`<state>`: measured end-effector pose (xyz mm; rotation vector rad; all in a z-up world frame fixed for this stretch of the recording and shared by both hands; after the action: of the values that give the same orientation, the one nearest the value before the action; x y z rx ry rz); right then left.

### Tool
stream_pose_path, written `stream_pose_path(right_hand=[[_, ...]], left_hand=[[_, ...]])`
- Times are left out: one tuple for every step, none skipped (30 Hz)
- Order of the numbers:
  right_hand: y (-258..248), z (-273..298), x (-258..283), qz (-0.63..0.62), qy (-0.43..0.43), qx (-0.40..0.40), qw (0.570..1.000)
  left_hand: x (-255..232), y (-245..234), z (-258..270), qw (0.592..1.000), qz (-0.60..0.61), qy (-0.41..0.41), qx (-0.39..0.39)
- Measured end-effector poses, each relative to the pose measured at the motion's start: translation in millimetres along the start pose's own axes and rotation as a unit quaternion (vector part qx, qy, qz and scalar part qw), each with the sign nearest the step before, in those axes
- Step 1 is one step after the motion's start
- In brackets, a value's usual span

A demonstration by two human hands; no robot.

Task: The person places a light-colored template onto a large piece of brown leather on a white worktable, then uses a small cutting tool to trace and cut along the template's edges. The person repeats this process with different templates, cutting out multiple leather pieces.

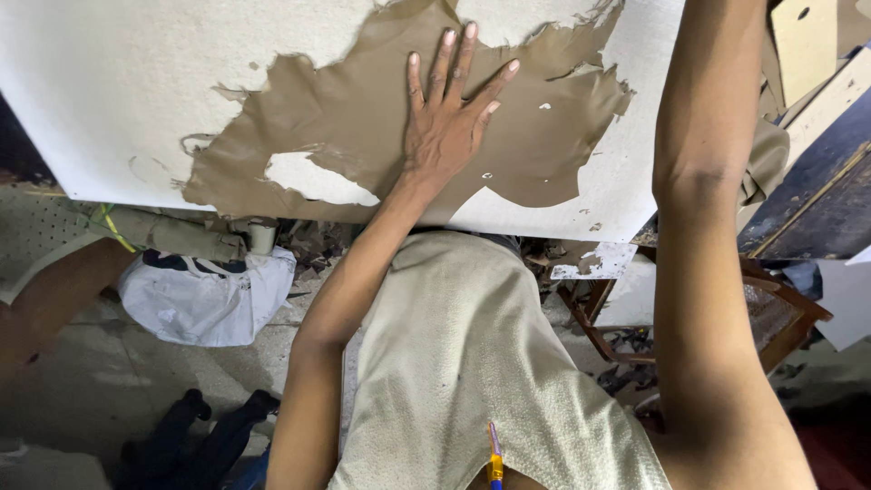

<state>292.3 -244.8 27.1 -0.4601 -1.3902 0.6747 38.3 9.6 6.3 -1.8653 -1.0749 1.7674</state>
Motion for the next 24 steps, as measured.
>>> stream_pose_path(right_hand=[[3,-3,7,-0.008,-0.005,-0.001,1.000],[8,-4,15,-0.015,-0.011,-0.003,1.000],[9,-2,26,-0.026,-0.019,-0.005,0.999],[11,1,38,-0.037,-0.028,-0.005,0.999],[11,3,52,-0.050,-0.039,-0.008,0.998],[12,5,65,-0.066,-0.050,-0.012,0.996],[12,7,76,-0.085,-0.059,-0.012,0.995],[14,9,87,-0.096,-0.074,-0.018,0.992],[13,16,91,-0.110,-0.078,-0.023,0.991],[12,21,94,-0.124,-0.082,-0.030,0.988],[10,27,96,-0.135,-0.083,-0.037,0.987],[7,32,100,-0.150,-0.082,-0.046,0.984],[0,37,105,-0.162,-0.079,-0.056,0.982],[-9,40,112,-0.172,-0.076,-0.064,0.980],[-21,42,120,-0.183,-0.070,-0.075,0.978],[-33,43,129,-0.191,-0.066,-0.084,0.976],[-43,44,140,-0.203,-0.063,-0.091,0.973],[-49,44,149,-0.213,-0.052,-0.092,0.971],[-49,55,148,-0.221,-0.039,-0.092,0.970],[-45,66,144,-0.230,-0.025,-0.095,0.968],[-36,84,134,-0.228,-0.002,-0.080,0.970],[-24,101,122,-0.223,0.020,-0.063,0.973],[-9,119,109,-0.216,0.047,-0.042,0.974],[9,136,99,-0.195,0.035,0.025,0.980]], left_hand=[[-1,-3,0,1.000,0.000,-0.001,-0.002],[-4,-4,0,1.000,0.000,-0.001,-0.003],[-5,-5,1,1.000,-0.001,-0.003,-0.008],[-6,-7,6,1.000,0.002,0.006,-0.004],[-4,-10,8,1.000,0.006,0.016,-0.003],[0,-14,12,1.000,0.011,0.027,-0.001],[6,-18,17,1.000,0.007,0.023,0.020],[15,-22,24,0.999,0.004,0.019,0.042],[22,-26,37,0.997,0.006,0.015,0.069],[32,-34,49,0.999,-0.009,-0.004,0.050],[43,-43,61,0.999,-0.023,-0.021,0.033],[53,-53,72,0.998,-0.036,-0.039,0.016],[65,-62,84,0.996,-0.037,-0.079,0.015],[76,-72,97,0.992,-0.038,-0.119,0.015],[83,-82,109,0.990,-0.045,-0.132,-0.009],[89,-92,120,0.988,-0.051,-0.144,-0.032],[93,-99,127,0.984,-0.056,-0.157,-0.057],[97,-103,130,0.985,-0.038,-0.158,-0.056],[100,-106,134,0.985,-0.020,-0.161,-0.053],[104,-107,138,0.985,-0.002,-0.164,-0.050],[104,-109,140,0.987,0.005,-0.154,-0.054],[104,-109,142,0.988,0.013,-0.144,-0.058],[105,-110,141,0.989,0.019,-0.134,-0.063],[106,-110,141,0.989,0.026,-0.129,-0.066]])
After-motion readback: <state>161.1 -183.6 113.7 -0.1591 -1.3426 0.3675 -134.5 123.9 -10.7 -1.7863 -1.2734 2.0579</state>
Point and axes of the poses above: each hand's wrist, its own z-axis away from the middle knuckle, its own y-axis out of the palm, x = y × z, the point moved 4 cm from there along -z, towards the middle knuckle, and after that the axes turned 10 degrees about z, right-handed, at the moved point
